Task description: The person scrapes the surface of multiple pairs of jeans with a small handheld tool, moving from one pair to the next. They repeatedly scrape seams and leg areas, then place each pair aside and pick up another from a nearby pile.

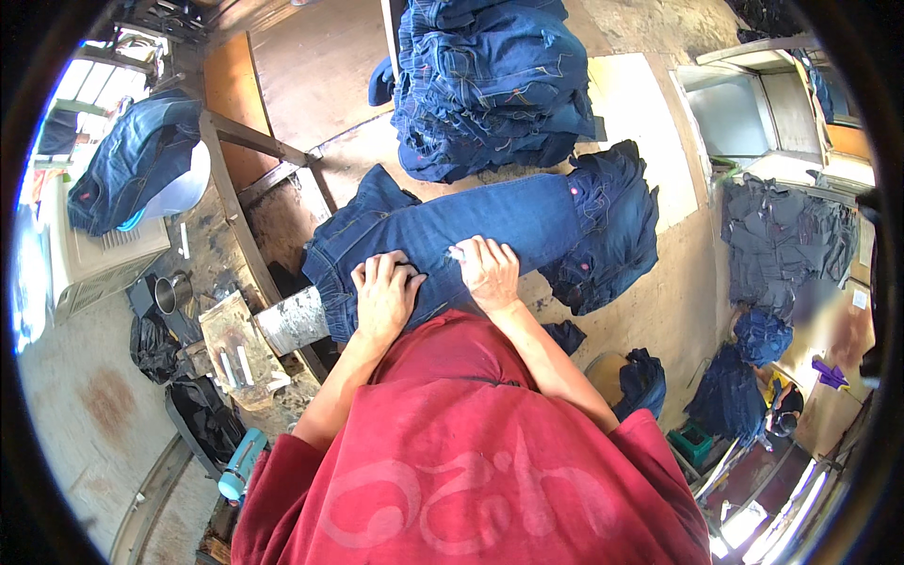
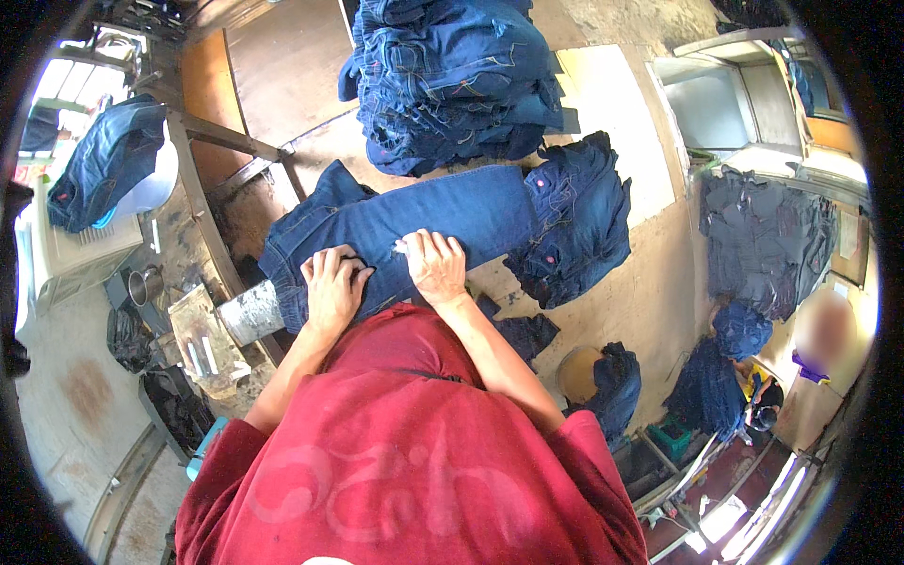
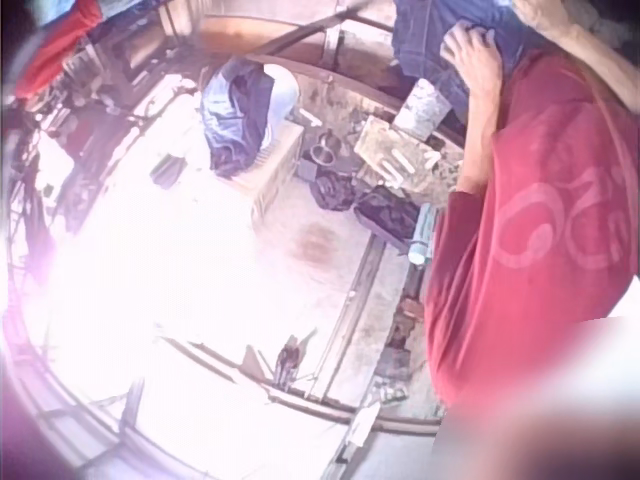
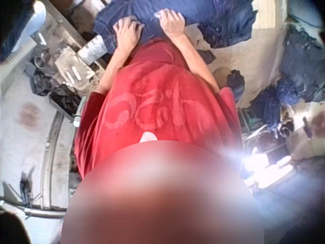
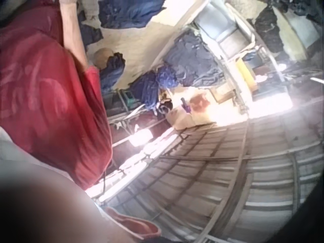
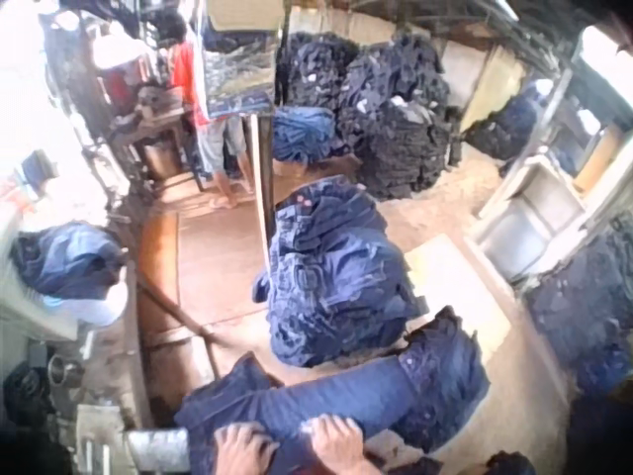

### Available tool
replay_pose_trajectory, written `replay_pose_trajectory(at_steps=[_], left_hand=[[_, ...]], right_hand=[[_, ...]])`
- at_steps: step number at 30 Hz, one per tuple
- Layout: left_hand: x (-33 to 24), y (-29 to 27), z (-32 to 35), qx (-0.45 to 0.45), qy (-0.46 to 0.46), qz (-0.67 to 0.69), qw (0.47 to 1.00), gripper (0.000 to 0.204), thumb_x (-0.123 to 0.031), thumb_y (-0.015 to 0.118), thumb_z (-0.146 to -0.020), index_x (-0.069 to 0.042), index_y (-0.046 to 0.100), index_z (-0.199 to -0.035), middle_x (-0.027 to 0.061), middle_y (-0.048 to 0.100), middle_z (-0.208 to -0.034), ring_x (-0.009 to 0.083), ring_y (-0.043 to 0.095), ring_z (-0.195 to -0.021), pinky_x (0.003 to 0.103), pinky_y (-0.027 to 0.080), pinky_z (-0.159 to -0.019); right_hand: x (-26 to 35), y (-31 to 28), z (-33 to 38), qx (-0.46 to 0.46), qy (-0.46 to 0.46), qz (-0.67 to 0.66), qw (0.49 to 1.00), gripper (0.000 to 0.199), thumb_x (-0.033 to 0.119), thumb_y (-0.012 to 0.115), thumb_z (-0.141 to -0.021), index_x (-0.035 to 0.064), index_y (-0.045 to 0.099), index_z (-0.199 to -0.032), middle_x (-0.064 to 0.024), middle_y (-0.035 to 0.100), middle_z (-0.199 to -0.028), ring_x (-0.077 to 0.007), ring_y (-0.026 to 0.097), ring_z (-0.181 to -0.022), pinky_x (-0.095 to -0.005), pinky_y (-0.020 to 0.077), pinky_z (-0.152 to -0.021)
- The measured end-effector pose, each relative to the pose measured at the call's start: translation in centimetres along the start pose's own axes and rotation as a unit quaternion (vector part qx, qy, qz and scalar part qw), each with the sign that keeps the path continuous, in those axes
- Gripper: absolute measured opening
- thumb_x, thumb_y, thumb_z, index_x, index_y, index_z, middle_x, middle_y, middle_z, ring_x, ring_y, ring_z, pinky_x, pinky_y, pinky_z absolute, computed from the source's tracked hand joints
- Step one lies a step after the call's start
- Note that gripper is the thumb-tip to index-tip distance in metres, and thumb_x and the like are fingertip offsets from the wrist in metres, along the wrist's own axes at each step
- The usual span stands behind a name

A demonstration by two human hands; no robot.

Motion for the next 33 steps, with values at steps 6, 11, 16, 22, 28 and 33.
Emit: replay_pose_trajectory(at_steps=[6, 11, 16, 22, 28, 33], left_hand=[[-0.5, -0.7, 0.1, 0.015, 0.025, -0.01, 1.0, 0.019, -0.024, 0.083, -0.09, -0.009, 0.074, -0.099, 0.0035, 0.068, -0.119, 0.0284, 0.061, -0.108, 0.047, 0.043, -0.099], [-0.1, -2.6, 0.9, 0.023, -0.022, -0.062, 0.998, 0.016, -0.02, 0.079, -0.092, -0.007, 0.072, -0.1, 0.0063, 0.067, -0.117, 0.0304, 0.06, -0.109, 0.047, 0.043, -0.098], [-2.5, -2.8, 0.2, -0.04, -0.014, -0.04, 0.998, 0.046, -0.048, 0.086, -0.088, -0.008, 0.07, -0.107, 0.0084, 0.067, -0.113, 0.0311, 0.06, -0.104, 0.046, 0.044, -0.093], [-3.6, 1.3, -1.5, 0.018, 0.013, -0.073, 0.997, 0.026, -0.033, 0.077, -0.097, -0.009, 0.074, -0.086, 0.0072, 0.064, -0.094, 0.0289, 0.061, -0.095, 0.045, 0.047, -0.086], [-1.5, -0.7, -0.5, 0.057, 0.101, -0.062, 0.991, 0.012, -0.016, 0.072, -0.094, -0.005, 0.069, -0.088, 0.012, 0.064, -0.096, 0.0309, 0.062, -0.094, 0.045, 0.05, -0.086], [-5.0, -2.7, -1.1, 0.078, 0.017, -0.091, 0.993, 0.014, -0.013, 0.073, -0.092, -0.004, 0.066, -0.086, 0.0155, 0.065, -0.095, 0.0344, 0.064, -0.094, 0.044, 0.053, -0.083]], right_hand=[[-2.1, -0.9, 0.5, 0.036, -0.007, 0.026, 0.999, 0.009, 0.02, 0.067, -0.101, 0.0136, 0.066, -0.107, -0.0029, 0.069, -0.095, -0.0225, 0.073, -0.079, -0.0397, 0.0577, -0.068], [-2.8, -2.0, 0.2, 0.024, 0.026, -0.045, 0.998, 0.012, 0.021, 0.071, -0.1, 0.0125, 0.067, -0.108, -0.0067, 0.075, -0.095, -0.0292, 0.076, -0.079, -0.0433, 0.0599, -0.068], [-3.0, -2.5, -0.3, 0.095, 0.15, -0.185, 0.967, 0.021, 0.027, 0.08, -0.098, 0.009, 0.073, -0.107, -0.014, 0.081, -0.102, -0.0379, 0.078, -0.087, -0.049, 0.0607, -0.073], [-1.9, -2.7, 0.1, 0.088, 0.092, -0.136, 0.983, 0.02, 0.026, 0.08, -0.098, 0.0101, 0.073, -0.107, -0.014, 0.08, -0.1, -0.0378, 0.078, -0.09, -0.0483, 0.061, -0.072], [-3.0, -3.6, -1.1, 0.114, 0.03, -0.096, 0.988, 0.01, 0.019, 0.072, -0.1, 0.0101, 0.069, -0.103, -0.0145, 0.077, -0.093, -0.0375, 0.077, -0.083, -0.0506, 0.0602, -0.07], [-4.7, -4.6, -1.1, 0.135, 0.097, -0.215, 0.962, 0.017, 0.025, 0.074, -0.101, 0.0087, 0.073, -0.106, -0.0156, 0.079, -0.093, -0.0384, 0.077, -0.084, -0.049, 0.0591, -0.072]])
Point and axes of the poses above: each hand's wrist, its own z-axis away from the middle knuckle, its own y-axis out of the palm, x = y × z, the point moved 2 cm from there along -z, towards the middle knuckle
